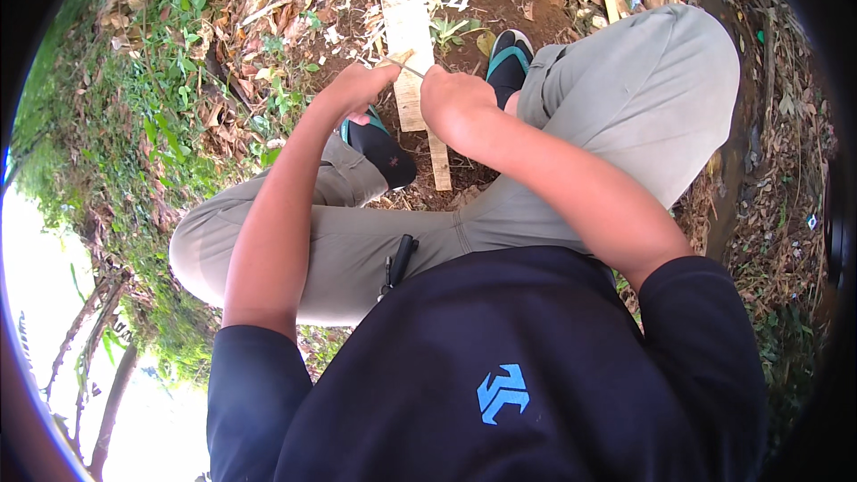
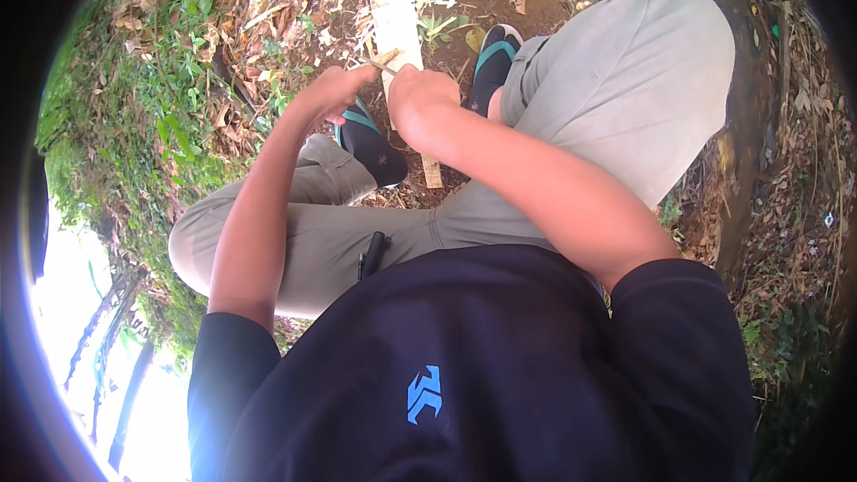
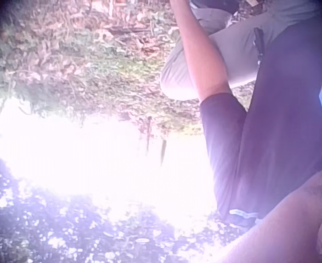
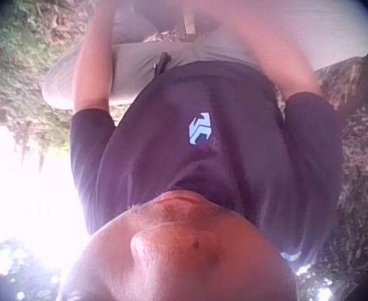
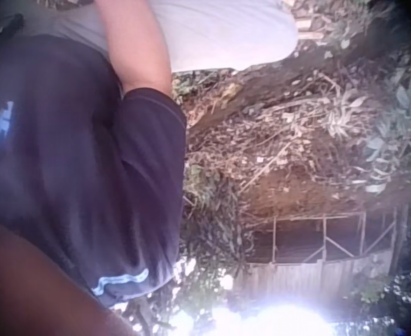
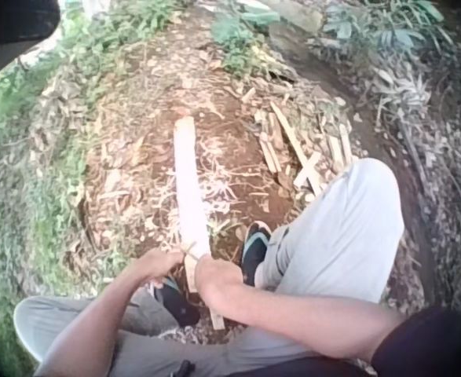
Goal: The person sits on the ground and uses a knife to carve a piece of wood. They repeatedly shave thin strips from the wood, occasionally pausing to inspect the piece or adjust their grip before continuing the carving process.
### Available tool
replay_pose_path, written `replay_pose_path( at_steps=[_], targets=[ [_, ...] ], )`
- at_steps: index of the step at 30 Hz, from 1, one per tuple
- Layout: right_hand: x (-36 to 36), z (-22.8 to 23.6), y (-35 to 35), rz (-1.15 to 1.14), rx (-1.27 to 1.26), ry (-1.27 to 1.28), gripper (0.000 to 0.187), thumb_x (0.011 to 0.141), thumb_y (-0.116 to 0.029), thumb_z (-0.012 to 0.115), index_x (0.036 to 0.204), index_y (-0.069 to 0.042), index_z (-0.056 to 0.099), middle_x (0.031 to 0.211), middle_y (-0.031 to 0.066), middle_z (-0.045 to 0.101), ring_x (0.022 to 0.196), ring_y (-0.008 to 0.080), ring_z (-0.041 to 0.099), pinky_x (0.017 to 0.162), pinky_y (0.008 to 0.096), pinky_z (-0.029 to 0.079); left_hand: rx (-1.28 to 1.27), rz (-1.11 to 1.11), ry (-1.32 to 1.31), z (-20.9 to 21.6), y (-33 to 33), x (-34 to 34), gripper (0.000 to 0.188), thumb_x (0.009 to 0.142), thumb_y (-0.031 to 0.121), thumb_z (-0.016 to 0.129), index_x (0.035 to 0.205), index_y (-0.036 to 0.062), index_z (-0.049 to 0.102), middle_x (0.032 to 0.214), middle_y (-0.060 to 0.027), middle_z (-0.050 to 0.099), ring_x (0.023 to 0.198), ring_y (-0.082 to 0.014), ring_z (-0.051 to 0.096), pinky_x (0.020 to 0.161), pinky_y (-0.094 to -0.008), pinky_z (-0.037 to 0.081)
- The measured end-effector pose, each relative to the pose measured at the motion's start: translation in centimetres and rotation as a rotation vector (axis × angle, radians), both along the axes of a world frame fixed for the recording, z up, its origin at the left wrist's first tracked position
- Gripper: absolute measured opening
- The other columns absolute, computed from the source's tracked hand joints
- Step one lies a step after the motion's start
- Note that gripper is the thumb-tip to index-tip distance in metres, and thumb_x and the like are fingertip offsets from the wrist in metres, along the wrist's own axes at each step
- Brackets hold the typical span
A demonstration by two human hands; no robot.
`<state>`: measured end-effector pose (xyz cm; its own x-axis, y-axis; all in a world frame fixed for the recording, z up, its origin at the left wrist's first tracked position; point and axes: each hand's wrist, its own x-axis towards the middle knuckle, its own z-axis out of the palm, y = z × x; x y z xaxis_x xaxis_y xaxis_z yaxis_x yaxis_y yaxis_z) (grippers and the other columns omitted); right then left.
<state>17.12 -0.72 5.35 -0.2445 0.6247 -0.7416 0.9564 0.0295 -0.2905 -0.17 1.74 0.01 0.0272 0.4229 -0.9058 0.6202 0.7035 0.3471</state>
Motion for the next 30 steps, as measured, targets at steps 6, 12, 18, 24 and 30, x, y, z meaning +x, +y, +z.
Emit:
replay_pose_path(
  at_steps=[6,12,18,24,30],
  targets=[
    [-0.5,-0.4,-0.4,0.054,-0.071,-0.107,0.067,0.067,-0.006,0.083,0.121,0.008,0.046,0.107,0.022,0.069,0.099,0.0283,0.07,0.077,0.0336,0.057,0.014,-0.007,-0.018,-0.9,-1.0,0.7,0.037,0.079,0.042,0.056,0.073,0.0056,0.057,0.052,0.002,0.034,0.044,-0.0124,0.036,0.044,-0.0328,0.04],
    [-0.4,-1.3,0.0,0.025,-0.065,-0.054,0.065,0.068,-0.004,0.082,0.121,0.006,0.047,0.11,0.0203,0.068,0.101,0.0271,0.069,0.077,0.0341,0.058,0.094,-0.024,-0.086,-1.3,-1.0,0.1,0.044,0.084,0.045,0.057,0.083,0.0014,0.058,0.051,0.001,0.035,0.042,-0.0118,0.035,0.041,-0.0314,0.037],
    [-1.3,-3.4,0.7,0.002,-0.013,-0.086,0.063,0.069,-0.002,0.08,0.124,0.005,0.049,0.107,0.0161,0.07,0.094,0.0268,0.071,0.07,0.0359,0.059,0.051,0.085,-0.07,-1.0,-0.4,-0.2,0.045,0.084,0.043,0.054,0.077,-0.0014,0.054,0.055,-0.0047,0.036,0.042,-0.017,0.036,0.041,-0.0344,0.039],
    [-2.3,-3.5,1.5,-0.023,-0.115,-0.151,0.037,0.082,-0.003,0.068,0.115,0.005,0.053,0.109,0.0224,0.068,0.102,0.0314,0.069,0.078,0.0381,0.058,0.157,-0.104,-0.072,-0.9,-0.9,-0.2,0.052,0.084,0.043,0.055,0.082,-0.0085,0.058,0.062,-0.0113,0.05,0.045,-0.0207,0.049,0.044,-0.0367,0.047],
    [-1.5,-7.3,1.6,-0.07,-0.042,-0.16,0.049,0.078,-0.002,0.073,0.121,0.005,0.051,0.111,0.018,0.069,0.101,0.028,0.07,0.077,0.0357,0.059,0.117,-0.105,-0.001,-0.6,-0.6,1.5,0.059,0.084,0.042,0.056,0.088,-0.0159,0.059,0.074,-0.0221,0.063,0.056,-0.0286,0.065,0.046,-0.039,0.053]
  ],
)
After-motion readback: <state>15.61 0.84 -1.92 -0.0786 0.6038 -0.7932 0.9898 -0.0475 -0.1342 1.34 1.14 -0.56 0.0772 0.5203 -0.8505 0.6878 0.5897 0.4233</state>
